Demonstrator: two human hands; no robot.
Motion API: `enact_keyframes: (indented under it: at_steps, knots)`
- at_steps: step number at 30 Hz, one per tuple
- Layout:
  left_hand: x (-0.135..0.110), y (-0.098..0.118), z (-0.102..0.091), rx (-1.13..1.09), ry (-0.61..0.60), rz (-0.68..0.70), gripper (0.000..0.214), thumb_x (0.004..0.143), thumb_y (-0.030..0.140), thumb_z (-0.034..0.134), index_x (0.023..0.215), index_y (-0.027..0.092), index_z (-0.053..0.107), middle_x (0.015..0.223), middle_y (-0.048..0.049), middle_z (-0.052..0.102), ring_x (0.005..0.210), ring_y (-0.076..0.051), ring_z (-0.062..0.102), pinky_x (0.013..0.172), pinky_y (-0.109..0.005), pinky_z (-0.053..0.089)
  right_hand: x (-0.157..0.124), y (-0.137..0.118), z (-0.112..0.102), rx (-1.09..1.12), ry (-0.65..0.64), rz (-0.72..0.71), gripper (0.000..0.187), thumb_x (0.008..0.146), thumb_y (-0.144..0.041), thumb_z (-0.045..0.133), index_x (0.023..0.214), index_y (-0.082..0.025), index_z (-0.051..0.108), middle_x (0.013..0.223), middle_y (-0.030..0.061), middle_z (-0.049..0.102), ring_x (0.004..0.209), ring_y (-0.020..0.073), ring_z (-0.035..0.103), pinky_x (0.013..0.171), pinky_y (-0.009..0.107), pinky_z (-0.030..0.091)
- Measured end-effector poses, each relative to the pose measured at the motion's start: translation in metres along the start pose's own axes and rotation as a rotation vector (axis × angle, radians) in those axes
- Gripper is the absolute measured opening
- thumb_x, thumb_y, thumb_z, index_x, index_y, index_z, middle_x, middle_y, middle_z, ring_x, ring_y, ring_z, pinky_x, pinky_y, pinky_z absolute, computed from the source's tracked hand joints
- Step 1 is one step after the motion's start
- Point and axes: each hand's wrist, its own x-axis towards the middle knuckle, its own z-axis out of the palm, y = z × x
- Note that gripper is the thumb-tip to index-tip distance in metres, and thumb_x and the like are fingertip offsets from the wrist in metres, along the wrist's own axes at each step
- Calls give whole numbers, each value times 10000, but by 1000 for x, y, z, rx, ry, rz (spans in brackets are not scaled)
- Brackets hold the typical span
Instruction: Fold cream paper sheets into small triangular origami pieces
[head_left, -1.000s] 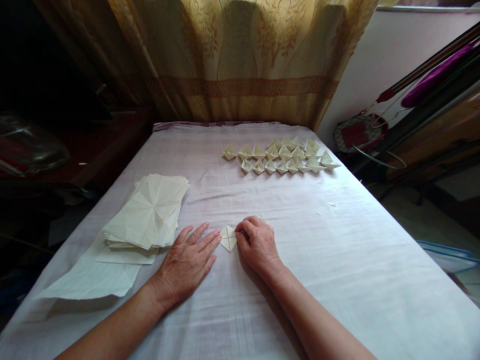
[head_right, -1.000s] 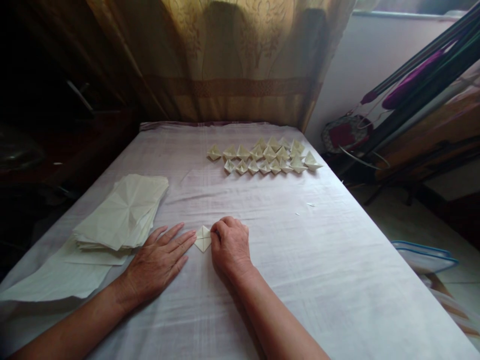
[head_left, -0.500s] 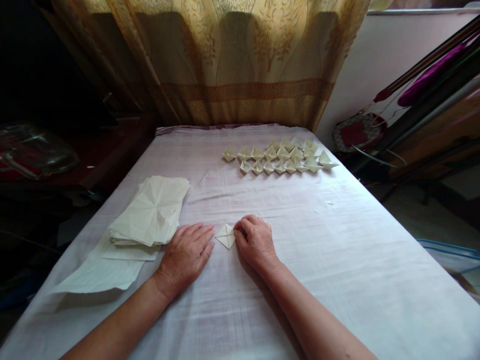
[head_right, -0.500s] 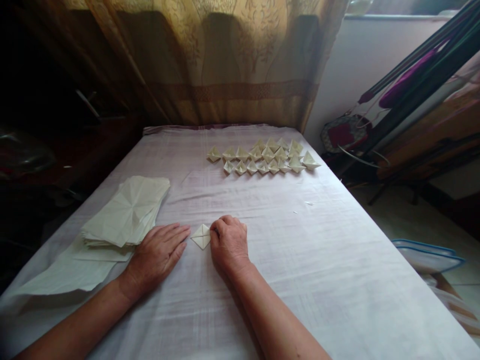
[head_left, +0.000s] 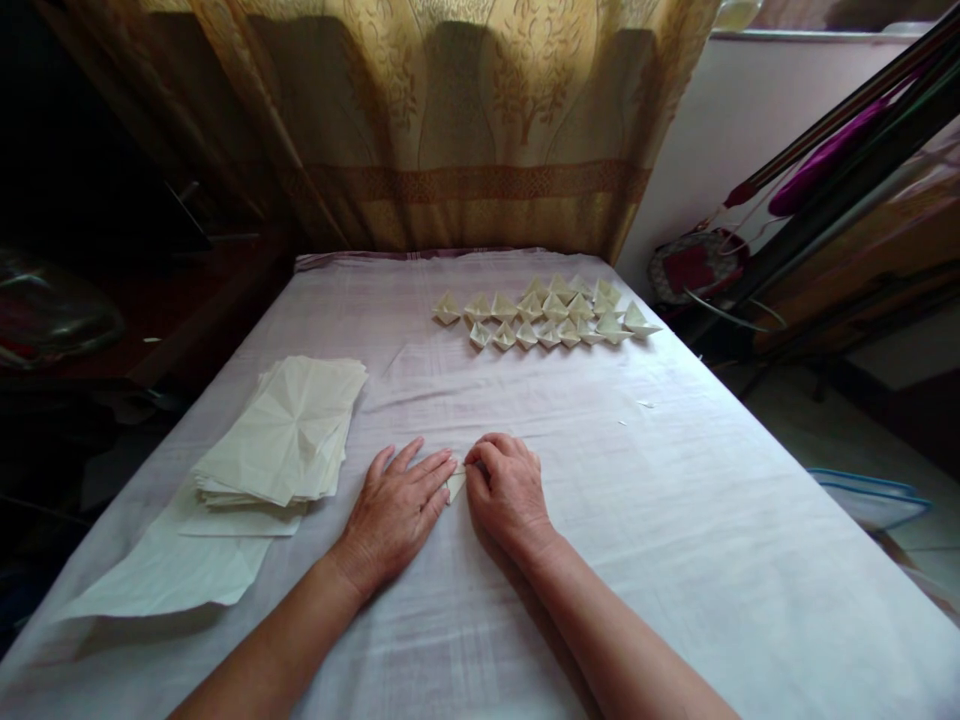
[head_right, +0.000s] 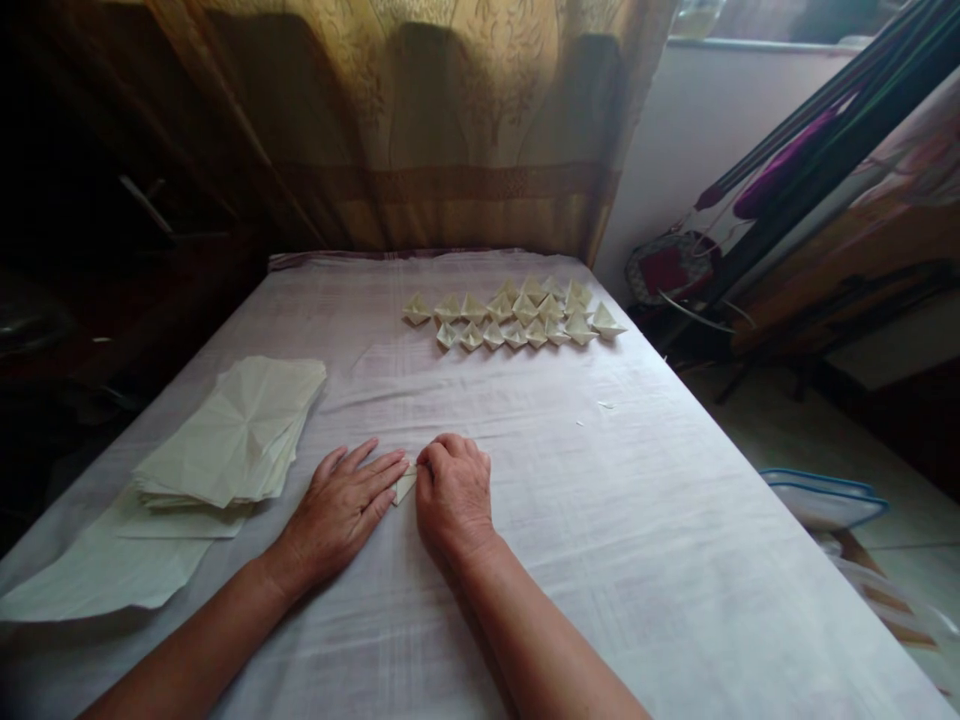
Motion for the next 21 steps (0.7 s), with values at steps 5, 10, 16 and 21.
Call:
enact_keyframes:
  at_steps: [5, 10, 16, 21]
  knots:
    - [-1, -4, 3, -29, -18, 12, 406, 984, 276, 472, 1387, 275, 519, 1395, -20, 591, 1370, -267, 419, 1108, -518, 292, -6, 2, -4, -1, 8, -65, 158, 844, -94, 568, 862, -209, 675, 997, 41, 681, 971, 215, 556, 858, 343, 345]
    - [-1, -6, 2, -42, -28, 13, 422, 976, 269, 496, 1399, 263, 500, 1400, -21, 587, 1374, -271, 411, 1111, -520, 292, -8, 3, -3, 30, 4, -64, 182, 797, -68, 566, 846, -203, 678, 1011, 49, 687, 981, 219, 564, 878, 354, 358]
    - [-2, -9, 5, -63, -27, 27, 420, 996, 239, 446, 1411, 287, 485, 1411, -9, 577, 1382, -257, 403, 1119, -513, 279, -7, 3, -2, 153, -8, -27, 163, 776, -97, 599, 827, -220, 693, 1049, 41, 689, 1012, 214, 578, 913, 363, 362]
    - [-3, -13, 12, -97, 9, 23, 476, 989, 188, 431, 1449, 309, 435, 1405, -9, 583, 1375, -245, 416, 1120, -495, 284, -7, 2, -3, 122, 12, -32, 131, 782, -119, 617, 831, -212, 695, 1051, 52, 690, 1009, 229, 571, 908, 378, 363]
